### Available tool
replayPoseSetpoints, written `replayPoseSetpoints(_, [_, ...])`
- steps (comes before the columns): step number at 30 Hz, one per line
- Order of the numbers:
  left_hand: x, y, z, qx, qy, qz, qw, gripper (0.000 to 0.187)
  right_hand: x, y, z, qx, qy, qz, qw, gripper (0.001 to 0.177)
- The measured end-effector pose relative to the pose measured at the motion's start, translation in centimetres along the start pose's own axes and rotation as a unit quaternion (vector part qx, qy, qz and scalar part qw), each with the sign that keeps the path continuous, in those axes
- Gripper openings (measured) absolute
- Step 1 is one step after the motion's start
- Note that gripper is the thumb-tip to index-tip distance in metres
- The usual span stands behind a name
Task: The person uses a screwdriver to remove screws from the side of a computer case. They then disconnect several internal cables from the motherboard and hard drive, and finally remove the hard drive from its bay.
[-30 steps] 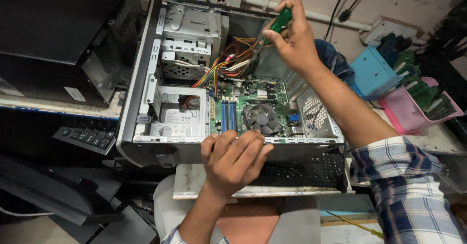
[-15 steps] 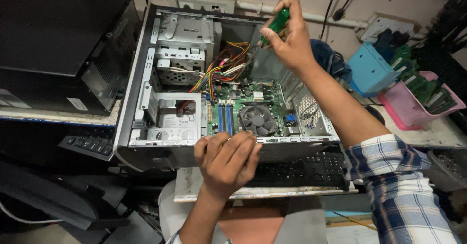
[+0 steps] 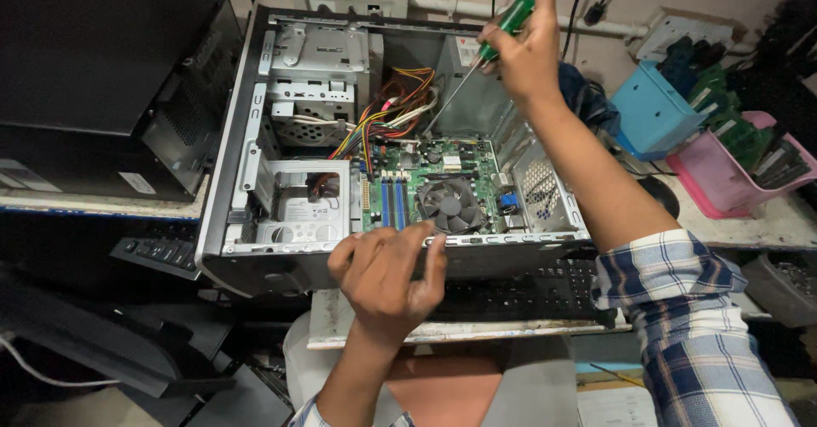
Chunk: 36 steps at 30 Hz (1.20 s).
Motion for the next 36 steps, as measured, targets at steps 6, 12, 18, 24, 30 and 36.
replayPoseSetpoints(6, [0.9,-0.5,1.9,-0.008,-0.036,0.052,0.998,0.016,0.9,-0.8,-0.1,0.036,0.062,0.146,0.987,0.042])
replayPoseSetpoints(12, [-0.4,0.2,7.7,-0.14,-0.095,0.163,0.972,0.025,1.3,-1.4,0.1,0.062,0.086,0.207,0.973,0.042])
replayPoseSetpoints(18, [-2.2,4.2,10.4,-0.253,-0.093,0.221,0.937,0.042,1.4,-1.4,0.7,0.067,0.064,0.246,0.965,0.04])
replayPoseSetpoints(24, [-2.5,4.7,9.3,-0.269,-0.113,0.223,0.93,0.038,0.7,-0.9,-0.3,0.025,0.08,0.273,0.958,0.046])
replayPoseSetpoints(30, [-1.3,3.9,9.5,-0.241,-0.086,0.171,0.952,0.027,-0.7,-0.2,-0.3,0.01,0.073,0.276,0.958,0.045])
replayPoseSetpoints(36, [-1.5,4.3,9.4,-0.267,-0.098,0.165,0.945,0.022,-1.4,-0.3,-0.2,-0.006,0.065,0.27,0.961,0.035])
Point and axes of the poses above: each hand's wrist, its own z-axis towards the middle knuckle, its own y-axis out of the palm, x = y × z, the point moved 7 cm from there along z, towards the middle knuckle, and after that the axes turned 14 degrees about -y, right-handed, at the moved point
